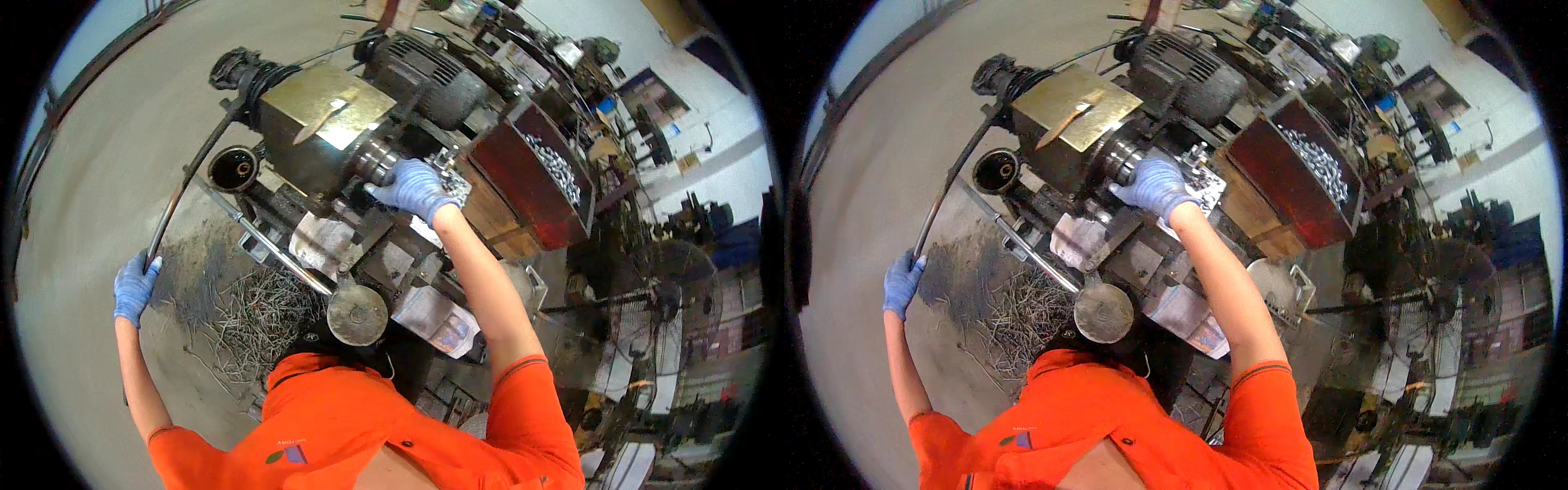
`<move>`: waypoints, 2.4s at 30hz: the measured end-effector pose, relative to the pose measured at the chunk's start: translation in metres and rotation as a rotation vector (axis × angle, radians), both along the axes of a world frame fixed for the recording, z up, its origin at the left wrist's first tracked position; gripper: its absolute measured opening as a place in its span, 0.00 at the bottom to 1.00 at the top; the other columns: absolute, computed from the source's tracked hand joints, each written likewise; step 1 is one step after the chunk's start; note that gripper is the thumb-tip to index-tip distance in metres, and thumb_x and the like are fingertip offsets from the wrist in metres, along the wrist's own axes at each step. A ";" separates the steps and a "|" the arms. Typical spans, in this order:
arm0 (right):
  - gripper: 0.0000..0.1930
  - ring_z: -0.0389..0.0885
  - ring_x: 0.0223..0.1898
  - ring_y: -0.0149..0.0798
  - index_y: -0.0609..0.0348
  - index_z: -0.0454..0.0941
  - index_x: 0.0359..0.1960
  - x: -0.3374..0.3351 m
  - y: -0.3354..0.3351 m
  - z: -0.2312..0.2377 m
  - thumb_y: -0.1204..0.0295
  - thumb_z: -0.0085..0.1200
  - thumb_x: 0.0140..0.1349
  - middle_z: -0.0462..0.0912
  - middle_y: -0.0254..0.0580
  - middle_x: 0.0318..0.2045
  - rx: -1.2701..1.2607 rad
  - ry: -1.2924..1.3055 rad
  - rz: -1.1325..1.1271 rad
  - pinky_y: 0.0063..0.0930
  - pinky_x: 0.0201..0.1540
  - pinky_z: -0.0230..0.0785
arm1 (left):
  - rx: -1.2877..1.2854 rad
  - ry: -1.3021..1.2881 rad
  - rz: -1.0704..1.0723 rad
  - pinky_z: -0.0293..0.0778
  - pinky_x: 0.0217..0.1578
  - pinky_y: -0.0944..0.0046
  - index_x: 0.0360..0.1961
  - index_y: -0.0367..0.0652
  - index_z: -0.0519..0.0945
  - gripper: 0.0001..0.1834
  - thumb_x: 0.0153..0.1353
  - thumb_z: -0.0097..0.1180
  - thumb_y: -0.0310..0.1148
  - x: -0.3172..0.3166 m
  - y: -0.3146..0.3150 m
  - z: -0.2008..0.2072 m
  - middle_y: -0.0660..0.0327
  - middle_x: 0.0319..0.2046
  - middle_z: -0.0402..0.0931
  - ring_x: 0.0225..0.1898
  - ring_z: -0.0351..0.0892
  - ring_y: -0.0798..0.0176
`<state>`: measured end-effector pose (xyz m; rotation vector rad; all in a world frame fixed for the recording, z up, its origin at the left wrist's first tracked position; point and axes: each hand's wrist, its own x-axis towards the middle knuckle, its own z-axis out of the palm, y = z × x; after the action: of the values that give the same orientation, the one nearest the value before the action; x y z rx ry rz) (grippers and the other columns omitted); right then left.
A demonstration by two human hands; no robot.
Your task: The person machines small metal components using a lathe, loading individual parts into the chuck, operating a lever to perform the cut, and then placing the finished parts into a basket.
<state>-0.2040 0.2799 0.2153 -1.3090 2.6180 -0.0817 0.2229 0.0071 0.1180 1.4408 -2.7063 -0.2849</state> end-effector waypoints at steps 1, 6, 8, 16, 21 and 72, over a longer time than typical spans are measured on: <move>0.30 0.79 0.33 0.52 0.65 0.79 0.29 -0.002 -0.001 -0.002 0.44 0.56 0.43 0.79 0.56 0.30 0.010 0.024 0.003 0.38 0.40 0.70 | 0.005 0.022 0.018 0.70 0.38 0.49 0.45 0.47 0.75 0.23 0.57 0.49 0.53 0.004 0.001 -0.004 0.50 0.32 0.78 0.36 0.76 0.45; 0.26 0.78 0.30 0.55 0.58 0.79 0.32 -0.010 -0.001 -0.010 0.45 0.57 0.45 0.80 0.55 0.25 -0.045 0.058 0.067 0.42 0.36 0.70 | -0.236 -0.130 -0.003 0.70 0.33 0.50 0.36 0.48 0.77 0.14 0.54 0.51 0.44 -0.005 -0.018 -0.028 0.52 0.28 0.78 0.31 0.77 0.48; 0.26 0.78 0.27 0.54 0.60 0.79 0.25 -0.005 -0.002 -0.010 0.45 0.57 0.45 0.79 0.54 0.22 -0.060 0.098 0.041 0.41 0.34 0.70 | -0.430 -0.155 -0.154 0.70 0.26 0.51 0.32 0.49 0.76 0.07 0.53 0.50 0.36 0.010 -0.067 -0.042 0.55 0.22 0.77 0.25 0.77 0.51; 0.24 0.78 0.23 0.50 0.61 0.81 0.21 -0.009 -0.004 -0.017 0.47 0.57 0.46 0.78 0.51 0.18 -0.036 0.134 -0.041 0.36 0.32 0.71 | -0.651 -0.239 -0.171 0.70 0.25 0.53 0.37 0.44 0.75 0.09 0.53 0.49 0.31 0.014 -0.216 -0.049 0.53 0.23 0.76 0.24 0.77 0.51; 0.21 0.79 0.30 0.46 0.57 0.82 0.25 0.000 0.016 -0.006 0.49 0.55 0.50 0.81 0.47 0.24 -0.227 0.089 0.012 0.34 0.38 0.70 | -0.406 0.141 -0.027 0.73 0.33 0.56 0.36 0.47 0.79 0.11 0.55 0.53 0.38 -0.027 -0.175 -0.027 0.54 0.29 0.79 0.30 0.79 0.53; 0.17 0.80 0.36 0.52 0.62 0.81 0.25 0.303 0.707 -0.191 0.59 0.61 0.42 0.80 0.58 0.27 0.325 0.145 -1.638 0.37 0.40 0.72 | 0.437 1.131 0.575 0.64 0.11 0.64 0.20 0.32 0.73 0.13 0.53 0.54 0.33 -0.221 -0.024 -0.101 0.55 0.14 0.73 0.11 0.72 0.63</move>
<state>0.0992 0.9873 0.0244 1.0967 2.8139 0.1838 0.0020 -0.0172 0.0173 1.4025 -1.3282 -1.2242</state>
